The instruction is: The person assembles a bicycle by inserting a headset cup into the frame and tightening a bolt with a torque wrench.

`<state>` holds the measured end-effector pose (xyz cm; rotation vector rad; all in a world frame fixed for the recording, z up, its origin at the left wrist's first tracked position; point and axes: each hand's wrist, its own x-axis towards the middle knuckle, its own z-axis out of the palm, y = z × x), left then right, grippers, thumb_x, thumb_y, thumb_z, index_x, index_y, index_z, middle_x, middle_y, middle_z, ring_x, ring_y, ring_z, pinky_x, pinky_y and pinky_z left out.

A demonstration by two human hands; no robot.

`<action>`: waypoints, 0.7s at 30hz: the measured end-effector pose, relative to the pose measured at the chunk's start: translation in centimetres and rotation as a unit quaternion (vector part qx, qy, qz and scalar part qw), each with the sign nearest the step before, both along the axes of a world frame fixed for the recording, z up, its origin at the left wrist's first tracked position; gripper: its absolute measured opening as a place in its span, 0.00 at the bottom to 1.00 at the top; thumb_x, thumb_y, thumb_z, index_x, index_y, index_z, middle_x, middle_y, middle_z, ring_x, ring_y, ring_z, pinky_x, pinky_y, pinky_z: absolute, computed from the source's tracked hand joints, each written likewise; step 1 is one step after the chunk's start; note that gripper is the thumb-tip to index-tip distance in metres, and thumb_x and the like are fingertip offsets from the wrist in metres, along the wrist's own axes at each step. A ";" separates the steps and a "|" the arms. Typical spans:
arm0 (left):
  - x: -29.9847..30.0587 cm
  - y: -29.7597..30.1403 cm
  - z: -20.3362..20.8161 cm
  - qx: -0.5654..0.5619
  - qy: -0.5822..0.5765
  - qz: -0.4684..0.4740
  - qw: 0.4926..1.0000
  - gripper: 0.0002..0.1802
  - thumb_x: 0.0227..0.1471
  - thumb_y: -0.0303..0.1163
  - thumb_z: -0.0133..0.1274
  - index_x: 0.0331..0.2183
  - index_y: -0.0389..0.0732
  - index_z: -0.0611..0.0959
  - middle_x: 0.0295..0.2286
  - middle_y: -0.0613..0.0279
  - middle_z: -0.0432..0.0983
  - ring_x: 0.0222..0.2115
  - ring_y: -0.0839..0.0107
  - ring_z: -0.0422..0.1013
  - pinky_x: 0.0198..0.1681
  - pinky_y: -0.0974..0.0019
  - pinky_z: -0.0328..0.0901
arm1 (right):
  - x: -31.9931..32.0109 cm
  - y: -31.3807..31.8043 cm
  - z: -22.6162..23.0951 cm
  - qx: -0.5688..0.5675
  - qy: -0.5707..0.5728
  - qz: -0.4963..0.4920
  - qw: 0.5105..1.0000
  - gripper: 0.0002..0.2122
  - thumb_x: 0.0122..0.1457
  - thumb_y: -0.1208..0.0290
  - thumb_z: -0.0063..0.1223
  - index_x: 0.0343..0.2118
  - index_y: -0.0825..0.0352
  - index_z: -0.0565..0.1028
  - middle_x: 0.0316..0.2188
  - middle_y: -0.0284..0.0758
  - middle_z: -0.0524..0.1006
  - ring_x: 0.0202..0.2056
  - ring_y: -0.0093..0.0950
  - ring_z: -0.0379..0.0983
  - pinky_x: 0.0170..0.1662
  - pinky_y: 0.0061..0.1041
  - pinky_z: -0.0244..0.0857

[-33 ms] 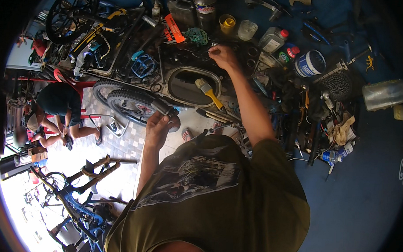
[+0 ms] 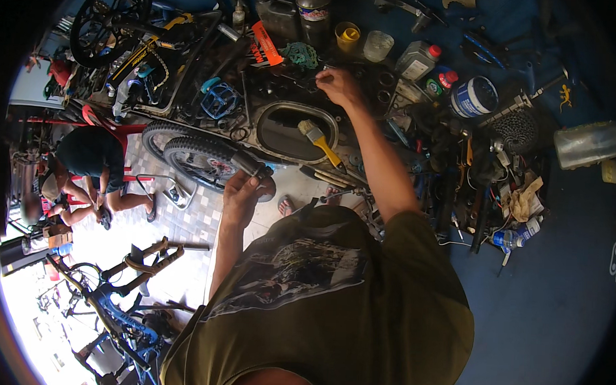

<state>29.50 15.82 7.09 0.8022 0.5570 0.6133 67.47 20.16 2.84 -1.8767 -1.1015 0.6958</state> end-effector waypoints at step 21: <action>2.6 0.5 0.1 -0.015 0.009 -0.035 0.999 0.18 0.56 0.30 0.63 0.45 0.32 0.79 0.38 0.54 0.79 0.38 0.65 0.78 0.39 0.59 0.77 | -8.3 -14.1 2.2 0.060 0.032 -0.018 0.998 0.08 0.62 0.72 0.56 0.42 0.62 0.81 0.35 0.38 0.84 0.35 0.27 0.81 0.38 0.27 0.72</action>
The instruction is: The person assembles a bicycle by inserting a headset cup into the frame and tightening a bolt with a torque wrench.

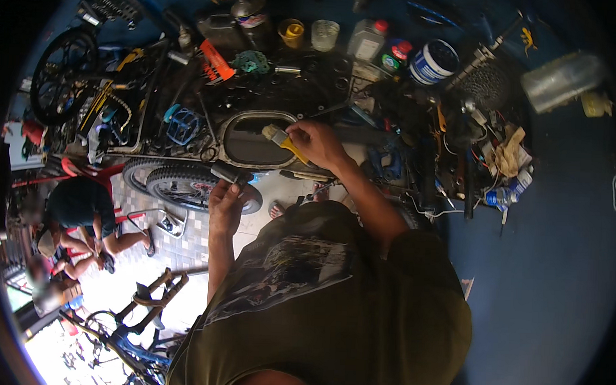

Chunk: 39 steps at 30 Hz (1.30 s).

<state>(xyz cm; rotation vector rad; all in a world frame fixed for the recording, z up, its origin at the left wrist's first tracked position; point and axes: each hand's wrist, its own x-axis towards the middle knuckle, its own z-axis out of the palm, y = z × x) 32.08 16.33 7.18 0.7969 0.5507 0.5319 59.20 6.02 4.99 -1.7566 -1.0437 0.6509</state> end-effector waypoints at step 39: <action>3.1 0.4 0.6 0.038 0.026 -0.058 0.997 0.22 0.54 0.35 0.63 0.44 0.30 0.77 0.37 0.54 0.78 0.37 0.64 0.77 0.39 0.58 0.76 | 22.5 -11.5 5.3 -0.182 -0.442 -0.240 0.845 0.07 0.53 0.68 0.66 0.31 0.64 0.83 0.31 0.39 0.81 0.35 0.41 0.78 0.40 0.42 0.69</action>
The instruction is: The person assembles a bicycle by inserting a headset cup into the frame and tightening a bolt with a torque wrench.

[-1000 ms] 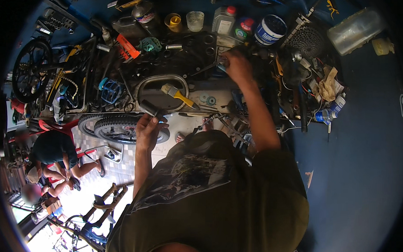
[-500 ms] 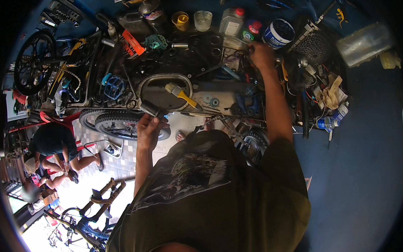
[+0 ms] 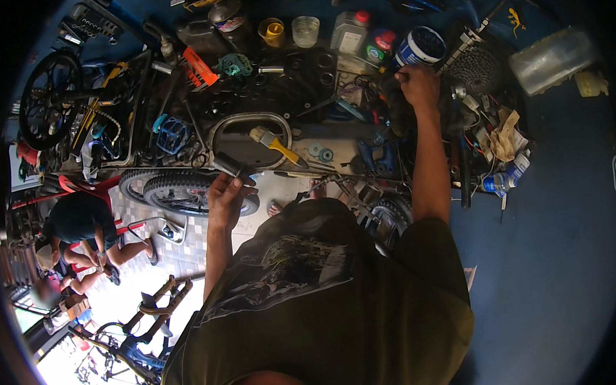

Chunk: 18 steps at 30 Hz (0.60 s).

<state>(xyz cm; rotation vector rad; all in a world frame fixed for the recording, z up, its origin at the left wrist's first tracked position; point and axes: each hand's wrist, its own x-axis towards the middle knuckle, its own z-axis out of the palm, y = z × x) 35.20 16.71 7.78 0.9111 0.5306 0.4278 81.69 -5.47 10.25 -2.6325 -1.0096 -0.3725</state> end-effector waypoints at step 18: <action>-0.5 -0.2 -0.6 -0.009 -0.008 -0.006 1.000 0.21 0.55 0.34 0.63 0.45 0.30 0.78 0.41 0.52 0.79 0.38 0.64 0.77 0.40 0.58 0.76 | -4.5 4.3 -3.0 -0.232 0.029 -0.003 0.972 0.24 0.45 0.53 0.72 0.45 0.57 0.80 0.57 0.36 0.66 0.63 0.40 0.56 0.61 0.44 0.57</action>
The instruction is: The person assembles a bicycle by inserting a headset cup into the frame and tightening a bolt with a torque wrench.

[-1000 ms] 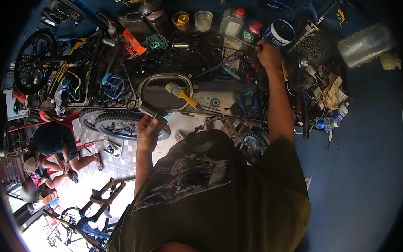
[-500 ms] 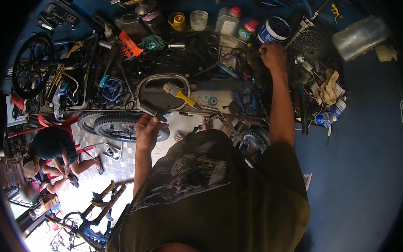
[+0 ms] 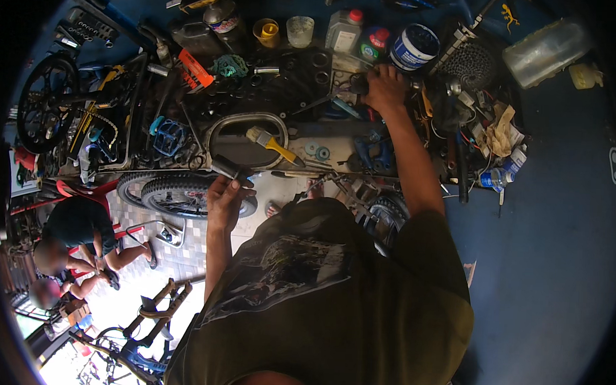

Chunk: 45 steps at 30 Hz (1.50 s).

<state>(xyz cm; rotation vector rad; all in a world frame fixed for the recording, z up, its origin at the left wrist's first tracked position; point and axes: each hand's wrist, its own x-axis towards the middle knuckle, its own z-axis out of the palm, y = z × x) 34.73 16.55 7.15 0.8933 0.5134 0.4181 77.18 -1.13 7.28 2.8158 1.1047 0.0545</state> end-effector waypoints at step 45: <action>0.0 0.4 0.1 -0.019 -0.011 0.008 1.000 0.18 0.56 0.29 0.62 0.46 0.32 0.79 0.39 0.56 0.80 0.37 0.66 0.78 0.39 0.60 0.76 | -1.4 1.4 -1.4 0.131 0.031 0.192 0.972 0.13 0.50 0.70 0.64 0.40 0.54 0.84 0.52 0.37 0.72 0.58 0.41 0.63 0.61 0.42 0.59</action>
